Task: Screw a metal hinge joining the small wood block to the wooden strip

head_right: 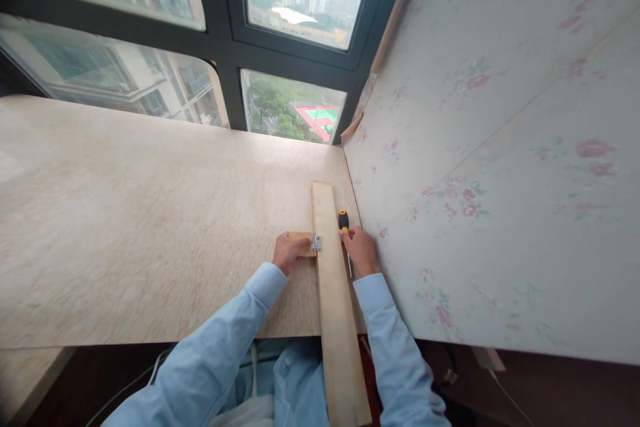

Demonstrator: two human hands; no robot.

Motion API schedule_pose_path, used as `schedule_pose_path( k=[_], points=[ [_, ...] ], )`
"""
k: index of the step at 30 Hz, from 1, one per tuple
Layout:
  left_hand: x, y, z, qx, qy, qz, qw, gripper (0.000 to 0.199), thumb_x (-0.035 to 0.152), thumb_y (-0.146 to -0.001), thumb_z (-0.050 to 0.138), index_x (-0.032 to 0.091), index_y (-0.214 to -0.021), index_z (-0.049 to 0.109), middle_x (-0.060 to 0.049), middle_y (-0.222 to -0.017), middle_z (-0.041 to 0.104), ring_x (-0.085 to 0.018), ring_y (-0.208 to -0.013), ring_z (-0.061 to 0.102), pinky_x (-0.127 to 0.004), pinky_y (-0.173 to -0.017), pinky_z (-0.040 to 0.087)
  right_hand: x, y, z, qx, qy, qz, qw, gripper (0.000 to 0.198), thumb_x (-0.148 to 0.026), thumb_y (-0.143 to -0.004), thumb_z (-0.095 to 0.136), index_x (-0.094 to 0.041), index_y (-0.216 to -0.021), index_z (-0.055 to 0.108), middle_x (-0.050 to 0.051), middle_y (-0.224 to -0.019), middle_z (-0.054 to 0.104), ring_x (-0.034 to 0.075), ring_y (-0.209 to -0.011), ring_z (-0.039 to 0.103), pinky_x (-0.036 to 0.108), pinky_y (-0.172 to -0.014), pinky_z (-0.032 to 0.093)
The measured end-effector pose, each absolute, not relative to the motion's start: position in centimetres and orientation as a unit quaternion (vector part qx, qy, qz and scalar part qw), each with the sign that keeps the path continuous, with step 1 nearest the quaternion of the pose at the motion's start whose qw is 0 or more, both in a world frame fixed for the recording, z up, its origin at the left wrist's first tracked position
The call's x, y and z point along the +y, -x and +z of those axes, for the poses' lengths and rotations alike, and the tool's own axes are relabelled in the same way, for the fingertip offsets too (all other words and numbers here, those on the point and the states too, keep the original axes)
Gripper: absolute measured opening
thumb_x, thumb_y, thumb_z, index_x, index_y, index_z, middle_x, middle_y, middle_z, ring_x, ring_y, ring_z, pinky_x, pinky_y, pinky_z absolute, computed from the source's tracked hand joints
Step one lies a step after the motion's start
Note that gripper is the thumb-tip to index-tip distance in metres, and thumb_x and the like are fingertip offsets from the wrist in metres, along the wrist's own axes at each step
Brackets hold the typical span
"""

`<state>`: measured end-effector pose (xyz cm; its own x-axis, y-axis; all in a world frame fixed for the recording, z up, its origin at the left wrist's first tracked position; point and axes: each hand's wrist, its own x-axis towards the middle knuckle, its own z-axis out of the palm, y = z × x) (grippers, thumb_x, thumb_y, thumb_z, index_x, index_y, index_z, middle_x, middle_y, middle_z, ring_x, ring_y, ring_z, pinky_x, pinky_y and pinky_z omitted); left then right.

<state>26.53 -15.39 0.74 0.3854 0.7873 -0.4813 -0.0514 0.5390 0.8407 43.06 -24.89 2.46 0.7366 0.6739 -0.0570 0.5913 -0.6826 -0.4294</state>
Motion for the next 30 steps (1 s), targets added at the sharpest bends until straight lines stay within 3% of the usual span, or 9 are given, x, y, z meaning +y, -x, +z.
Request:
schedule_pose_path(
  k=[6,9,13,15,19,25,30],
  points=[
    [-15.3,-26.6,0.7,0.493,-0.396,0.260,0.730,0.026,0.012,-0.058,0.072,0.019,-0.078,0.056,-0.001,-0.078,0.070,-0.021,-0.075,0.071,-0.025,-0.055,0.054,-24.6,-43.9,3.1,-0.347,0.897,0.120,0.244,0.018,-0.031,-0.074,0.062,-0.019,-0.062,0.066,0.005,-0.064,0.069,0.019,-0.067,0.064,0.025,-0.058,0.036],
    [-15.3,-26.6,0.6,0.494,-0.408,0.254,0.725,0.027,0.014,-0.060,0.072,0.019,-0.080,0.055,-0.001,-0.078,0.070,-0.020,-0.075,0.070,-0.024,-0.055,0.054,-24.8,-44.0,3.7,-0.339,0.882,0.138,0.298,0.020,-0.034,-0.070,0.063,-0.018,-0.058,0.064,0.002,-0.055,0.063,0.017,-0.058,0.060,0.024,-0.053,0.036],
    [-15.3,-26.5,0.6,0.491,-0.407,0.263,0.724,0.026,0.015,-0.059,0.073,0.020,-0.077,0.055,0.000,-0.075,0.068,-0.018,-0.071,0.069,-0.022,-0.053,0.052,-25.2,-43.7,5.1,-0.336,0.834,0.181,0.398,0.035,-0.048,-0.079,0.052,-0.017,-0.072,0.065,0.003,-0.065,0.067,0.016,-0.056,0.060,0.025,-0.052,0.046],
    [-15.3,-26.4,0.7,0.481,-0.396,0.270,0.734,0.027,0.014,-0.058,0.074,0.020,-0.075,0.054,0.001,-0.073,0.068,-0.018,-0.071,0.068,-0.022,-0.053,0.051,-25.4,-43.2,6.2,-0.334,0.770,0.223,0.496,0.039,-0.052,-0.082,0.051,-0.017,-0.083,0.066,0.004,-0.077,0.070,0.016,-0.061,0.063,0.028,-0.056,0.052],
    [-15.3,-26.4,0.7,0.476,-0.383,0.275,0.743,0.028,0.013,-0.055,0.074,0.021,-0.074,0.055,0.001,-0.071,0.068,-0.019,-0.072,0.069,-0.024,-0.056,0.052,-25.7,-41.6,8.4,-0.303,0.600,0.320,0.667,0.033,-0.044,-0.075,0.073,-0.019,-0.096,0.068,0.006,-0.091,0.072,0.018,-0.074,0.069,0.031,-0.067,0.058],
    [-15.4,-26.5,0.9,0.467,-0.372,0.281,0.752,0.024,0.011,-0.056,0.073,0.020,-0.072,0.057,0.000,-0.073,0.069,-0.020,-0.074,0.070,-0.026,-0.059,0.054,-25.7,-39.5,9.8,-0.298,0.584,0.186,0.732,0.031,-0.037,-0.076,0.077,-0.020,-0.099,0.066,0.005,-0.099,0.073,0.020,-0.087,0.071,0.040,-0.085,0.058],
    [-15.5,-26.5,0.8,0.465,-0.377,0.287,0.748,0.022,0.010,-0.056,0.072,0.019,-0.072,0.058,0.001,-0.070,0.068,-0.020,-0.071,0.069,-0.027,-0.059,0.055,-25.7,-38.6,9.4,-0.388,0.619,0.116,0.673,0.029,-0.039,-0.081,0.071,-0.021,-0.103,0.066,0.006,-0.104,0.073,0.023,-0.098,0.069,0.044,-0.095,0.053]
  ],
)
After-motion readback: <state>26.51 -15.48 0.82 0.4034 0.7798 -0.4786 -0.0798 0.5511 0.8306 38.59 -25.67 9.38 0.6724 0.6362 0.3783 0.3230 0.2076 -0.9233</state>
